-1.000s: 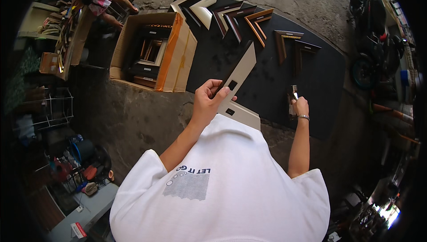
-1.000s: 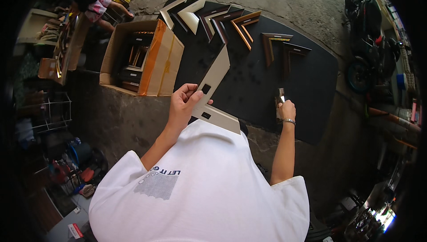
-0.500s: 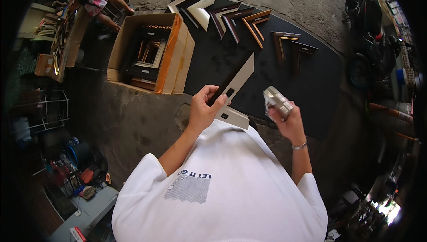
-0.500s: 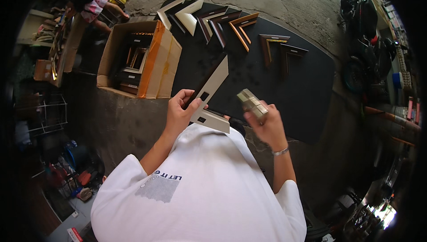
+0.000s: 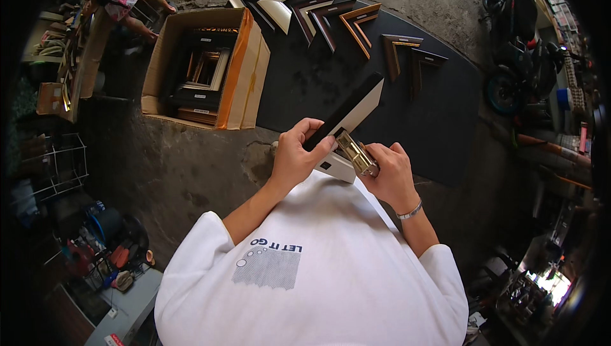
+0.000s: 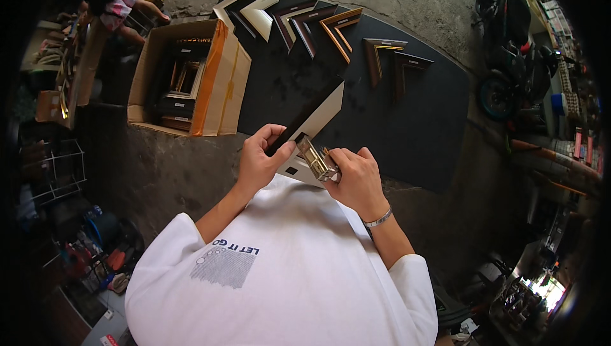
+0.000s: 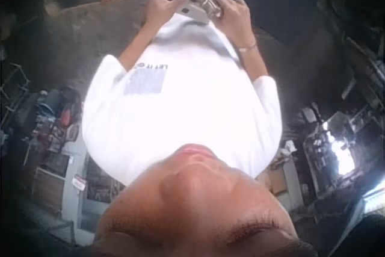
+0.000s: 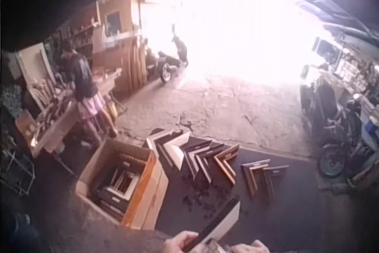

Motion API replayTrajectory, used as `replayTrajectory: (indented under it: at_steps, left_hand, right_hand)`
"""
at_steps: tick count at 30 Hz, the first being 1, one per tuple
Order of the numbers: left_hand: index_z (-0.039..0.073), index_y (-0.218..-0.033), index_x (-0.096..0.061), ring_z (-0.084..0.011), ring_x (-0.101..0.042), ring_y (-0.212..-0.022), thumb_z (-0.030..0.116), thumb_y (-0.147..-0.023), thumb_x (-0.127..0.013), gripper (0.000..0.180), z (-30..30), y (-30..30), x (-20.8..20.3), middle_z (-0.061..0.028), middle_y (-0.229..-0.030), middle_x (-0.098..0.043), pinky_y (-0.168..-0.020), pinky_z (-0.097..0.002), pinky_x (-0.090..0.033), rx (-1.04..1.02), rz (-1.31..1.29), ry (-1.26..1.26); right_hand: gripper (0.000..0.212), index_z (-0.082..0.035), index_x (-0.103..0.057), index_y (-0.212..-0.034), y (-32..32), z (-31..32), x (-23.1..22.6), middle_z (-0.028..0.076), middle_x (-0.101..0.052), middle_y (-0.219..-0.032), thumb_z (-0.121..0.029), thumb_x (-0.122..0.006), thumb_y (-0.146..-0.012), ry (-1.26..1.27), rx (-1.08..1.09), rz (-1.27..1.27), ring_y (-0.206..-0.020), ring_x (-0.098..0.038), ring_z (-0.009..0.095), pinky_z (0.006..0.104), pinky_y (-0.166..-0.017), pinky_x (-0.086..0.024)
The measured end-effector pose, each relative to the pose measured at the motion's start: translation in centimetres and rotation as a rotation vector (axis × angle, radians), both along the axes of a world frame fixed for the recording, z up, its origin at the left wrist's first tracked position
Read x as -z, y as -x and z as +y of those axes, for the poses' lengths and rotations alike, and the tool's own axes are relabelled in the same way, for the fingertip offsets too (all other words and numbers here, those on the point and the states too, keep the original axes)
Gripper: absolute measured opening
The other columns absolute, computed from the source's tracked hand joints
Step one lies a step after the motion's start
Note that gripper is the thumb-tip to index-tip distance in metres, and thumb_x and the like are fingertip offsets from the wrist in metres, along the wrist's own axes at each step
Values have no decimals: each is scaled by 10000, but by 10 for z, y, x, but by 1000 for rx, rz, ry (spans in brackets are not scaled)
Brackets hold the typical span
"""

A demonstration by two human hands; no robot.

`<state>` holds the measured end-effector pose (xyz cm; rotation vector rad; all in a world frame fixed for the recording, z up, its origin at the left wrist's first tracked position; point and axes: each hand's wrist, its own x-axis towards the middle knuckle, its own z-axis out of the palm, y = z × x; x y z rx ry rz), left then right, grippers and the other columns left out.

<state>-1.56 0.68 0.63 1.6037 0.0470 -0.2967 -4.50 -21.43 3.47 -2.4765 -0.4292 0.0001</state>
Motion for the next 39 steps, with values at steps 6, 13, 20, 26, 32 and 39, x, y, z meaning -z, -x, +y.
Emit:
replayTrajectory:
  at_steps: [6,13,20,26,32,39]
  left_hand:
    - [-51,-1059,-675,-86,-665,-818,206,-897,-756,314,-5,-3,12,-82,-873,-743,-739,-259,-531,32,-60,-170]
    - [-14,-1165,-568,-153,-734,-918,174,-979,-711,300,1,-28,15,-149,-1016,-737,-775,-267,-574,-39,68,232]
    - [127,-1105,-522,-71,-567,-867,169,-905,-805,349,17,-45,-16,22,-974,-607,-827,-278,-469,194,-43,280]
    - [135,-1062,-539,-170,-549,-849,230,-762,-902,481,34,-68,-114,0,-939,-550,-814,-359,-395,234,-618,-429]
    - [128,-1345,-617,-241,-632,-1061,199,-709,-890,696,92,-64,-141,-76,-1084,-655,-1136,-421,-372,305,-493,-978]
    - [9,-1236,-647,-306,-661,-1019,308,-768,-837,586,155,-85,-129,-129,-1057,-662,-1035,-436,-481,114,-322,-1278]
  right_hand:
    - [271,-45,-697,-959,5,-4,43,63,-702,-797,-135,-830,-741,-124,148,-30,-579,-618,234,357,-564,-453]
    - [336,61,-718,-1097,-13,-91,95,45,-724,-963,-255,-717,-984,-738,835,69,-846,-626,81,261,-745,-500]
    - [503,5,-656,-939,-26,-200,251,-17,-504,-656,-494,-670,-995,-271,785,417,-605,-424,102,334,-569,-371]
    - [583,5,-575,-932,-25,-217,286,97,-600,-742,-571,-651,-976,-196,743,448,-682,-567,227,388,-668,-468]
    - [556,-4,-632,-1190,-41,-220,262,128,-665,-935,-521,-658,-987,144,789,2,-825,-636,265,395,-788,-519]
    - [266,-6,-658,-1156,-166,-78,85,86,-654,-1011,-242,-654,-1033,-326,506,-69,-850,-633,188,320,-774,-510]
